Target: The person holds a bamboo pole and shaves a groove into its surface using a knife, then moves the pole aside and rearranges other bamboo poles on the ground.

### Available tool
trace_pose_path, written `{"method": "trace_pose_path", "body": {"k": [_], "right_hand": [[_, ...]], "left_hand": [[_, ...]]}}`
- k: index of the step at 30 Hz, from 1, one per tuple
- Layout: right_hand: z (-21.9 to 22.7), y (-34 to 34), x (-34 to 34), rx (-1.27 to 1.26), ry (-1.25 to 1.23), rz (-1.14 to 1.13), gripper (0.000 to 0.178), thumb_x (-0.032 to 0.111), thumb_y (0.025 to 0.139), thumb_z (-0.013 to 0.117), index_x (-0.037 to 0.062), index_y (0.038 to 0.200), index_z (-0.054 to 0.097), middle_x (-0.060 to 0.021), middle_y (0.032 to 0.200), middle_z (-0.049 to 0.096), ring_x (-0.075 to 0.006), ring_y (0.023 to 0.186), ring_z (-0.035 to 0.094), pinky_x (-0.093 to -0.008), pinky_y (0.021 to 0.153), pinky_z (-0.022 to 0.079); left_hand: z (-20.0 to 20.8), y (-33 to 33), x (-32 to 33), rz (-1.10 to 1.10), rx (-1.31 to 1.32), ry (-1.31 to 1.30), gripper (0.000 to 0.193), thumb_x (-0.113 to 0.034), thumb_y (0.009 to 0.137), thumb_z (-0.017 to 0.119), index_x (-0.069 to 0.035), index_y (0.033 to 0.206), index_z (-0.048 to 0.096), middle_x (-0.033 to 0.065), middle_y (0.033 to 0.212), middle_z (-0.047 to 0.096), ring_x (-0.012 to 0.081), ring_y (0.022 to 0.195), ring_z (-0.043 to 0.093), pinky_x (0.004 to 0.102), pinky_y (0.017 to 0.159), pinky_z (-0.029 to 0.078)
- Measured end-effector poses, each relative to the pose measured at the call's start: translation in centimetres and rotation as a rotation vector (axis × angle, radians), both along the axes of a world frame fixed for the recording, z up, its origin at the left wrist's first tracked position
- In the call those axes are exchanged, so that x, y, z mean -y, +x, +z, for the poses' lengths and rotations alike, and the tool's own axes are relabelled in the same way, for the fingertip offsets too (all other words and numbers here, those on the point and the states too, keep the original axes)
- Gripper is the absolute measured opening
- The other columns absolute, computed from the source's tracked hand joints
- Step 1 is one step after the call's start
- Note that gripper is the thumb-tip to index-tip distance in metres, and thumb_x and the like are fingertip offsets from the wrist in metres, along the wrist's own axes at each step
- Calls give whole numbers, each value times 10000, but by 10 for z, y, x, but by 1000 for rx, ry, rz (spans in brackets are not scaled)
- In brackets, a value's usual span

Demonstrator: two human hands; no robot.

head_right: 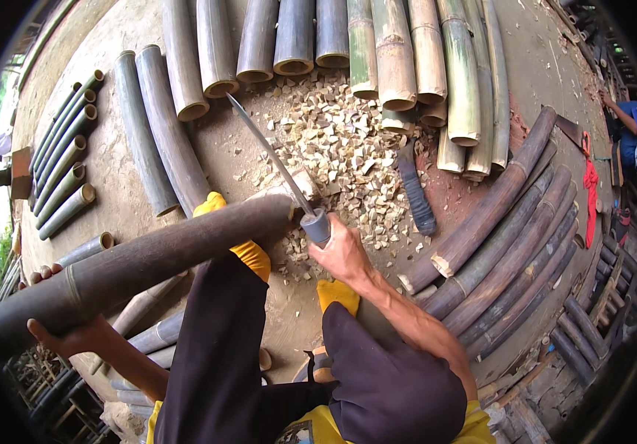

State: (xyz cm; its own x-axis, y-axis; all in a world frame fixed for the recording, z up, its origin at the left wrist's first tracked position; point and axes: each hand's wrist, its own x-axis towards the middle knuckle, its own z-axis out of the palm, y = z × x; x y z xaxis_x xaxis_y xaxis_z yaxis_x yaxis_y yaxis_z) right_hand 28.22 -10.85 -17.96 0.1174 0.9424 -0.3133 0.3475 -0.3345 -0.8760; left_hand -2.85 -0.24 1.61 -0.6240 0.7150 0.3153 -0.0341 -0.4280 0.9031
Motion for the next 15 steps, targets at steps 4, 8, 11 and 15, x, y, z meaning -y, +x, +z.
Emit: {"method": "trace_pose_path", "body": {"k": [4,8,11,15], "right_hand": [[40,-7,-11,9,444,-64,304,53,715,731,-1,921,514,-128,756,641,-223,657,670,-321,568,534],[-37,0,1,102,-29,39,289,56,719,679,-39,911,485,-224,705,629,-279,614,662,-372,495,525],[-10,-1,4,80,-128,46,272,71,734,674,-12,930,505,-182,693,640,-295,641,671,-373,541,529],[42,-11,-6,55,283,-67,258,93,763,689,5,934,516,-155,738,640,-249,632,666,-350,556,529]], "left_hand": [[-5,-21,11,-67,-38,46,750,-440,701,547,54,1232,353,220,1009,433,305,925,460,450,864,396],[-5,-6,9,-80,-50,66,774,-438,669,553,52,1231,346,199,969,418,293,916,448,447,850,399],[-4,-12,10,-117,-55,85,771,-434,663,551,51,1227,347,196,964,414,293,914,447,447,848,399],[0,-16,19,-193,54,103,653,-369,653,557,21,1155,409,174,970,436,296,939,468,440,912,371]]}}
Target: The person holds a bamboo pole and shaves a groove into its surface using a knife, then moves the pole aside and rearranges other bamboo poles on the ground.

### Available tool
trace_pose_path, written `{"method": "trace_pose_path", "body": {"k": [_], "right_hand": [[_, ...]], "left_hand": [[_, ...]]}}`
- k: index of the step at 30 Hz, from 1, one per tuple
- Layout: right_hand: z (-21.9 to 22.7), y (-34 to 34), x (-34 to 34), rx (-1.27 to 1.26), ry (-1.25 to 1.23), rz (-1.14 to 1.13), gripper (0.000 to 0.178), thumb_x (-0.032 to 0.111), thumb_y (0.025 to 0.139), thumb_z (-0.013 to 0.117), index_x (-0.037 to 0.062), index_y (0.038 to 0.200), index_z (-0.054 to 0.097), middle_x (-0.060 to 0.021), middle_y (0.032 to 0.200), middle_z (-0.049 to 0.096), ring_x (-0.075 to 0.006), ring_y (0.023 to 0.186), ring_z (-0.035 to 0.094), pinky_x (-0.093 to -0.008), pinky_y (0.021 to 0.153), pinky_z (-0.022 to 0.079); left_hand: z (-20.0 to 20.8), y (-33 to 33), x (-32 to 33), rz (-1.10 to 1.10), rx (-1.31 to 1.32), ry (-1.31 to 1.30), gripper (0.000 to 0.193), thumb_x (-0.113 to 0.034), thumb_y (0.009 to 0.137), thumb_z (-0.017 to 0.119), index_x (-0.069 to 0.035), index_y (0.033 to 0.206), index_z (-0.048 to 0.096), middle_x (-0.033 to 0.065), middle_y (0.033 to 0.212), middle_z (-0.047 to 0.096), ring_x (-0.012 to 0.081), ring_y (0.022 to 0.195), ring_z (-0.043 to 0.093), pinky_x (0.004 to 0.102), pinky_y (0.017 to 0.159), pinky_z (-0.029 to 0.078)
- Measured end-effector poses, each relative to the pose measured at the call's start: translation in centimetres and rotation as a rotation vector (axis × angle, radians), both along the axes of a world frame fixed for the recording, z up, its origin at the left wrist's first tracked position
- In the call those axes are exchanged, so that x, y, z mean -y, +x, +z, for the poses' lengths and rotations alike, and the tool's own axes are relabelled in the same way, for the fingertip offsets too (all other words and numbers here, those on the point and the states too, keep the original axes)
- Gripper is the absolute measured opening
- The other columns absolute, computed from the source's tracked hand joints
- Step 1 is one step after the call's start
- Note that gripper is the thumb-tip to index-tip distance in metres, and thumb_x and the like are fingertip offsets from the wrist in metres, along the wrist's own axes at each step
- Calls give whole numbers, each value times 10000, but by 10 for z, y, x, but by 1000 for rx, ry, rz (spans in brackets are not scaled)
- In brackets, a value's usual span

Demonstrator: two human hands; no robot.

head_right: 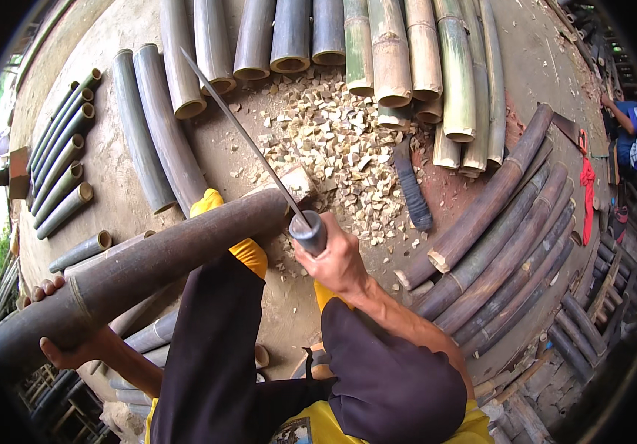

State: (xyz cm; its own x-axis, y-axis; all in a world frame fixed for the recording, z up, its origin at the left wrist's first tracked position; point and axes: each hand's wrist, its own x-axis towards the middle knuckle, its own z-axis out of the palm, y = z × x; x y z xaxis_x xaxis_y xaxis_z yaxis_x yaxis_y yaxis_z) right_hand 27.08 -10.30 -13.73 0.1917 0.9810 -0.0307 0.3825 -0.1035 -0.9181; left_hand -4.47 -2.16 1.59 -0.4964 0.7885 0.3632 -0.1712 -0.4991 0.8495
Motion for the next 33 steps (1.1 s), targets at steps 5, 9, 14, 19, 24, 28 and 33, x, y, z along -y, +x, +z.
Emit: {"method": "trace_pose_path", "body": {"k": [5,9,14,19,24,28,33], "right_hand": [[-80,5,3,89,-422,48,236,29,730,655,-41,909,518,-153,733,618,-232,599,627,-311,510,523],[-75,20,12,-42,-612,70,278,93,692,648,-46,902,529,-173,737,613,-287,637,622,-382,585,506],[-78,11,8,-46,-539,70,328,107,694,662,-47,941,513,-232,798,627,-343,745,652,-423,665,510],[-83,20,12,26,-549,86,354,117,707,663,-41,984,508,-256,794,627,-398,769,648,-457,680,511],[-82,15,15,14,-486,59,404,167,748,679,-23,1030,460,-257,776,621,-411,752,646,-458,650,508],[-78,11,15,-7,-464,100,443,204,786,670,-8,1072,406,-245,758,613,-408,728,646,-456,625,501],[-68,17,14,18,-370,105,402,181,780,636,-5,1057,411,-221,746,601,-361,682,646,-430,586,504]], "left_hand": [[-3,1,3,63,-45,-15,713,-409,664,553,40,1192,385,184,981,440,298,931,467,449,892,387],[-39,-36,20,102,29,-127,662,-412,746,512,62,1200,424,202,1077,525,334,1064,509,463,986,374],[-140,-154,112,352,-5,-637,749,-602,815,548,-157,1384,349,51,1384,379,229,1247,380,402,1002,336],[-138,-117,138,-195,-329,-1346,454,-435,790,651,-51,1005,536,55,606,539,115,497,478,243,450,388],[-92,-35,76,-87,-1634,-692,592,-97,553,791,-59,1092,550,132,979,611,294,949,579,417,813,464],[-147,-52,44,-583,-1411,-924,586,-204,482,796,-61,997,555,178,936,628,358,885,611,426,775,478],[-88,-62,1,-251,-1557,-447,596,-179,541,774,-42,1074,545,160,852,609,265,764,622,381,717,500]]}}
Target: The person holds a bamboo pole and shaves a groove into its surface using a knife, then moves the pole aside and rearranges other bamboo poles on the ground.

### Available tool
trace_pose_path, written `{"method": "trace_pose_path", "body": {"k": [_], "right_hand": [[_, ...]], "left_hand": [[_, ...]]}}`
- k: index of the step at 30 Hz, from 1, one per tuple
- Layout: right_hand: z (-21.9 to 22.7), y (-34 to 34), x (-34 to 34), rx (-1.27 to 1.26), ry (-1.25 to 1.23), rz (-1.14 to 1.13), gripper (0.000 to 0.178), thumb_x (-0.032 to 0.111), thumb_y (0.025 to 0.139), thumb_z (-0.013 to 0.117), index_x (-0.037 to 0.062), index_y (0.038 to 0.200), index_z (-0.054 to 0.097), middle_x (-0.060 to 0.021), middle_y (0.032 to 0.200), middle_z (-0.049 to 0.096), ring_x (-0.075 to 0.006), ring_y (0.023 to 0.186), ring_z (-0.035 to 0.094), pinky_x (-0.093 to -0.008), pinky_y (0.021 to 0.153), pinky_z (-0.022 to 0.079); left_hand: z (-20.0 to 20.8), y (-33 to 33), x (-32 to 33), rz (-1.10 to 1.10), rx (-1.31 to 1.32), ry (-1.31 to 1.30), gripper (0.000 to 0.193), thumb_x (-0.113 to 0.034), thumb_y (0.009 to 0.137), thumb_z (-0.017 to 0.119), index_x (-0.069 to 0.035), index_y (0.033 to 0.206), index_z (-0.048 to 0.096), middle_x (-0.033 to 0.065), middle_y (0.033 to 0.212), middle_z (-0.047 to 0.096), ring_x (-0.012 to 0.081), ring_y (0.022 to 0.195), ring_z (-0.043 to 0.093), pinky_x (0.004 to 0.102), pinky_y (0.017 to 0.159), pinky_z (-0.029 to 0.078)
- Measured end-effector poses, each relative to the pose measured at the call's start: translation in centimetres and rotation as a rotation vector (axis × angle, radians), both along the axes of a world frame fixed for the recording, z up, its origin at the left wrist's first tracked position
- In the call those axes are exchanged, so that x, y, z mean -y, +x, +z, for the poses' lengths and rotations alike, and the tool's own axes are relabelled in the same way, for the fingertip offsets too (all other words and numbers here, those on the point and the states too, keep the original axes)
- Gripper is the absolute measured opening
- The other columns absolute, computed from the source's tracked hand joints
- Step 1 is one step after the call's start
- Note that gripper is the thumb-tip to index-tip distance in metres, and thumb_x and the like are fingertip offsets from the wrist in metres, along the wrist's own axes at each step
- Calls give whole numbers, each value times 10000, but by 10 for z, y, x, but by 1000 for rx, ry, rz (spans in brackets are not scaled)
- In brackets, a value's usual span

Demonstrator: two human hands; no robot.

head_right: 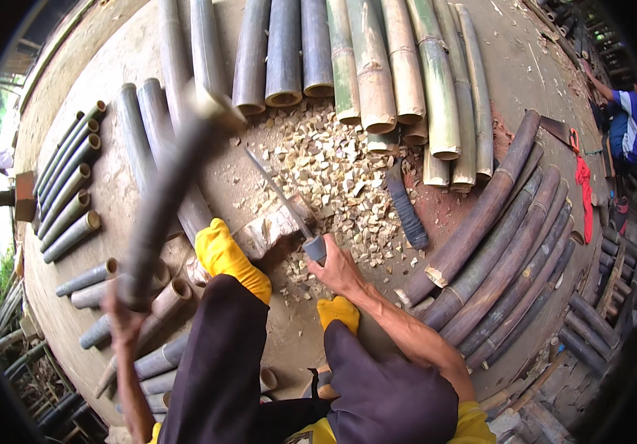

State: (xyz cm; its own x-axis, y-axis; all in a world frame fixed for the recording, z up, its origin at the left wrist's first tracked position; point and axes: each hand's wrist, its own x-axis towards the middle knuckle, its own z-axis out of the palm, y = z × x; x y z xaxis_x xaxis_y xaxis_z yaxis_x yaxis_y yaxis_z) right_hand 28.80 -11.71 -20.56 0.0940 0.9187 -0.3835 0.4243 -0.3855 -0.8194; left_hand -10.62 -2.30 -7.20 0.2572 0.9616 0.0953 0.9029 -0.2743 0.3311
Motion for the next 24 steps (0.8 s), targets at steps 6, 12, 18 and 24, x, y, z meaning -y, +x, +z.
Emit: {"method": "trace_pose_path", "body": {"k": [6,12,18,24], "right_hand": [[22,2,5,-41,32,-76,337,123,763,603,-12,1022,435,-201,743,616,-327,670,657,-407,577,523],[21,-2,15,14,90,-92,356,159,797,626,-24,1032,431,-210,757,623,-333,666,658,-402,578,526],[38,3,6,-54,159,-58,376,194,813,646,-20,1052,448,-203,783,623,-314,689,668,-382,583,531],[59,-4,-9,-8,591,-95,370,170,792,691,-8,1029,468,-126,753,620,-225,636,657,-328,551,539]], "left_hand": [[163,-41,-57,104,877,59,503,-170,888,487,75,1306,351,199,1245,482,249,1135,505,367,979,395],[97,80,-51,127,1604,121,614,-311,780,535,62,1232,354,188,1103,469,296,1028,496,432,992,358],[13,123,-37,433,1572,61,551,-344,780,537,58,1146,452,150,1051,514,278,981,536,402,918,409],[15,126,-33,324,1551,108,605,-323,763,554,11,1233,371,148,1090,500,275,1018,517,414,957,377]]}}
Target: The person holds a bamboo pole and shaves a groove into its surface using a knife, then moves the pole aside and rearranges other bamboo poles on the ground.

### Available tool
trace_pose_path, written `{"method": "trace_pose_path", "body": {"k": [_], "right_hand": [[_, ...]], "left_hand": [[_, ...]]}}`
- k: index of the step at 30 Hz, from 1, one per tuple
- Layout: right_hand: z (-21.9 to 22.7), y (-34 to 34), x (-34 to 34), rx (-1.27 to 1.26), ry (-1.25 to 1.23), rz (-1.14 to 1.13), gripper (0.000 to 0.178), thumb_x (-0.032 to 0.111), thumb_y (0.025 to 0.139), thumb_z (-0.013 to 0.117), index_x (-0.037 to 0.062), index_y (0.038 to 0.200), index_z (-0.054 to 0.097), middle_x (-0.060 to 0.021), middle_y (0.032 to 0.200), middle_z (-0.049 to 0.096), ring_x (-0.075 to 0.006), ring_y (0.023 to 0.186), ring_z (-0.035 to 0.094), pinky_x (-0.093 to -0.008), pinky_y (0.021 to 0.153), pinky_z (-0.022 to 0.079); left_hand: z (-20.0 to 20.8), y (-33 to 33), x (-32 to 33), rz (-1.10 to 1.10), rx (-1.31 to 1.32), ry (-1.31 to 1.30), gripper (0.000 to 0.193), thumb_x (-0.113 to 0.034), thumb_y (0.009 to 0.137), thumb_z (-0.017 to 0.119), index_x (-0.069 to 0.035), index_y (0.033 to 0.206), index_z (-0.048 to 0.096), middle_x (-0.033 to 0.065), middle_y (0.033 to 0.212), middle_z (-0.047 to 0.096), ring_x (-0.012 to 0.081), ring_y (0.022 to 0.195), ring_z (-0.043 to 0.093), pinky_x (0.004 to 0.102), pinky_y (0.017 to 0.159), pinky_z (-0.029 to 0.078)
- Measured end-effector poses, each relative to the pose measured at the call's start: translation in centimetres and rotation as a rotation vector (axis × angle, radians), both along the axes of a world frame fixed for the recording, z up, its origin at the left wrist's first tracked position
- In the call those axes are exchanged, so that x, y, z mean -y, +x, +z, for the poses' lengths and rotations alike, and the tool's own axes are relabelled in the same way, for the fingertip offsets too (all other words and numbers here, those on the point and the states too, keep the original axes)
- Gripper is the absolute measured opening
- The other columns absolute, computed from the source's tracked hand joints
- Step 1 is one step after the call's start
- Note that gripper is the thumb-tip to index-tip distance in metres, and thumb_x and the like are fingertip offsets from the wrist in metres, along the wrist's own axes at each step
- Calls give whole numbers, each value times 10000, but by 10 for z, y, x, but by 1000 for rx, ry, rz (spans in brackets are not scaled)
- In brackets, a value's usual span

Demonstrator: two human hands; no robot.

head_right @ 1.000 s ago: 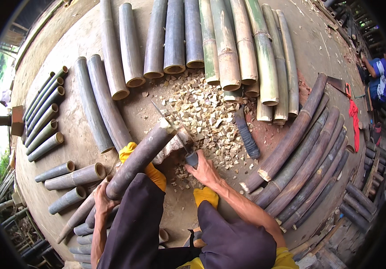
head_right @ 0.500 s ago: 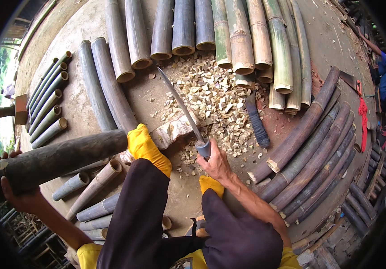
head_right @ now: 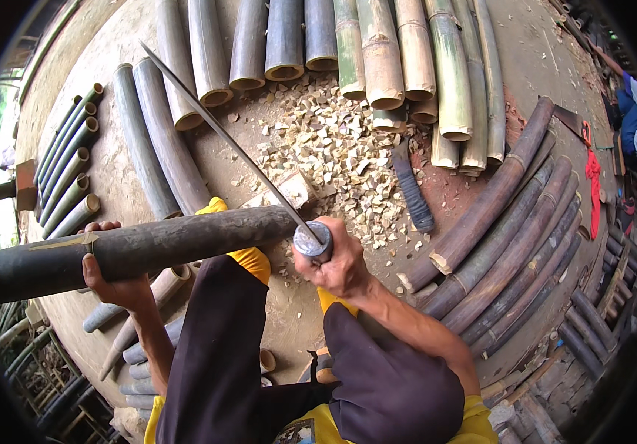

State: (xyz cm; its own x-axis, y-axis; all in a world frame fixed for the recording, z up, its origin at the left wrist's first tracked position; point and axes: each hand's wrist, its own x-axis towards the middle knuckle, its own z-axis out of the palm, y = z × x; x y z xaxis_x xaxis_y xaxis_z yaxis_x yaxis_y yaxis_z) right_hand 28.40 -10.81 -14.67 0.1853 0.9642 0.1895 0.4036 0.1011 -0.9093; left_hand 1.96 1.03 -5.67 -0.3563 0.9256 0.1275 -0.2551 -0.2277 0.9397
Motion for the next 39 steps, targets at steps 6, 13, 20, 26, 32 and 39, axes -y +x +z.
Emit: {"method": "trace_pose_path", "body": {"k": [6,13,20,26,32,39], "right_hand": [[-72,13,19,35,-674,161,343,137,793,662,-34,968,421,-232,727,624,-319,611,664,-388,503,547],[20,-1,-15,27,4,2,400,142,767,709,-21,1033,459,-153,721,614,-257,622,660,-339,541,526],[-82,12,8,56,-625,137,284,101,804,635,-37,961,442,-187,695,618,-283,610,660,-327,467,549],[-5,5,-4,-167,-205,55,274,95,789,650,-21,951,462,-129,701,630,-220,591,652,-308,529,538],[-83,23,4,92,-690,162,306,104,746,659,-39,942,472,-191,725,625,-280,612,653,-337,506,549],[7,5,-10,57,-168,93,355,101,769,690,-22,1029,481,-181,749,630,-256,627,669,-336,550,548]], "left_hand": [[8,3,-6,-60,43,35,616,-306,738,563,-9,1241,369,143,1076,490,280,996,515,421,957,378],[-4,-13,-8,-88,7,152,656,-396,722,558,9,1211,394,146,1057,476,294,1006,508,431,971,365],[-11,-11,-7,-110,34,159,746,-361,663,596,-22,1284,357,141,1092,479,293,1033,498,457,979,368],[-10,-30,-8,-166,-140,189,802,-423,642,602,13,1271,362,146,1077,461,285,1052,481,456,972,369],[10,-6,0,-38,-89,-25,626,-352,775,525,45,1247,412,205,1181,494,323,1084,512,444,971,382],[13,-17,-11,174,-81,-47,563,-370,819,485,81,1155,446,208,1001,525,291,991,536,390,923,403]]}}
